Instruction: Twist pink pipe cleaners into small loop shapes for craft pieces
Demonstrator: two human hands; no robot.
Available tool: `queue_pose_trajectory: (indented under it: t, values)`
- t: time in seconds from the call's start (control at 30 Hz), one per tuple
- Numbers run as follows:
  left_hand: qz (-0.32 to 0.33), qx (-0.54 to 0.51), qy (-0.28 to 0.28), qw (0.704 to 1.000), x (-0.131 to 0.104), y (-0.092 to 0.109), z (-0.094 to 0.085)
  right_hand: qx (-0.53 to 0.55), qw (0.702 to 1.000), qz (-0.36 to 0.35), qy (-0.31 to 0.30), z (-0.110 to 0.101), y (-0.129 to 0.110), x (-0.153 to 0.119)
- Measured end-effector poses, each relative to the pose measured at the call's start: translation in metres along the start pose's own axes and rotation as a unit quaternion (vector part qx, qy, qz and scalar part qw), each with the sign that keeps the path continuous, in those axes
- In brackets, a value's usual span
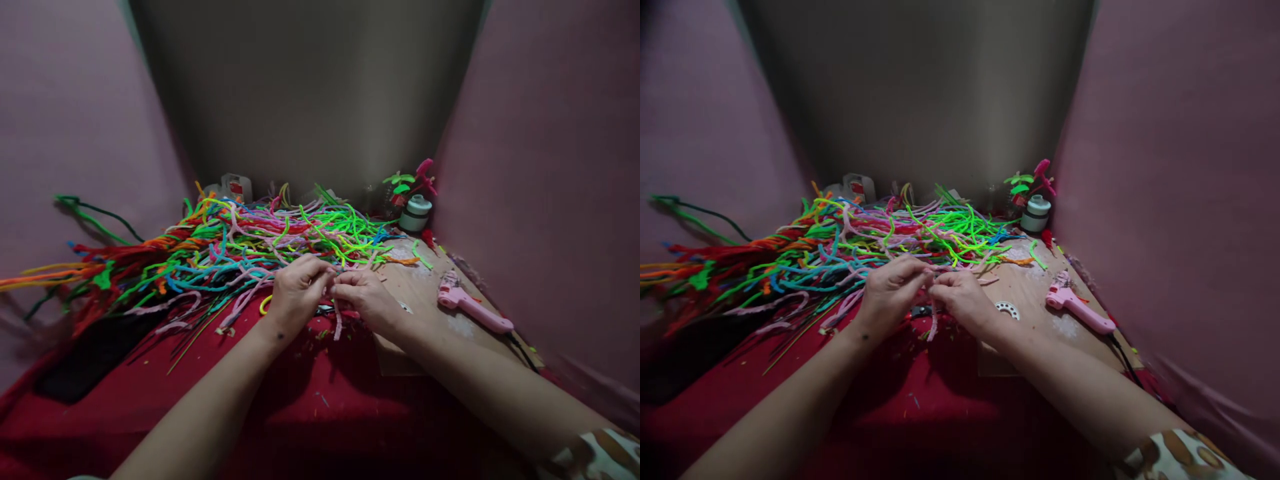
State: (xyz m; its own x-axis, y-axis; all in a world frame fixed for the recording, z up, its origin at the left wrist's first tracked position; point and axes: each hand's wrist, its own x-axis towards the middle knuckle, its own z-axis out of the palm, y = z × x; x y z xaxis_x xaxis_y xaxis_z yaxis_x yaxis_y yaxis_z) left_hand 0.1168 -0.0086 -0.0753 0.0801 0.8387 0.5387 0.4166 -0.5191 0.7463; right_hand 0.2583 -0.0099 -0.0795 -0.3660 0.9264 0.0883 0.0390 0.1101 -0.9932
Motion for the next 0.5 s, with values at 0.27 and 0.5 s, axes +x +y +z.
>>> queue_pose_trajectory:
  t: [0.27, 0.5]
  values:
    - [0.092, 0.091, 0.002, 0.992, 0.019, 0.014, -0.01, 0.013, 1.0, -0.019, 0.004, -0.003, -0.013, 0.011]
    - [-0.083, -0.133, 0.004, 0.988, 0.032, 0.008, -0.018, 0.016, 1.0, 0.002, 0.013, -0.009, -0.005, 0.0]
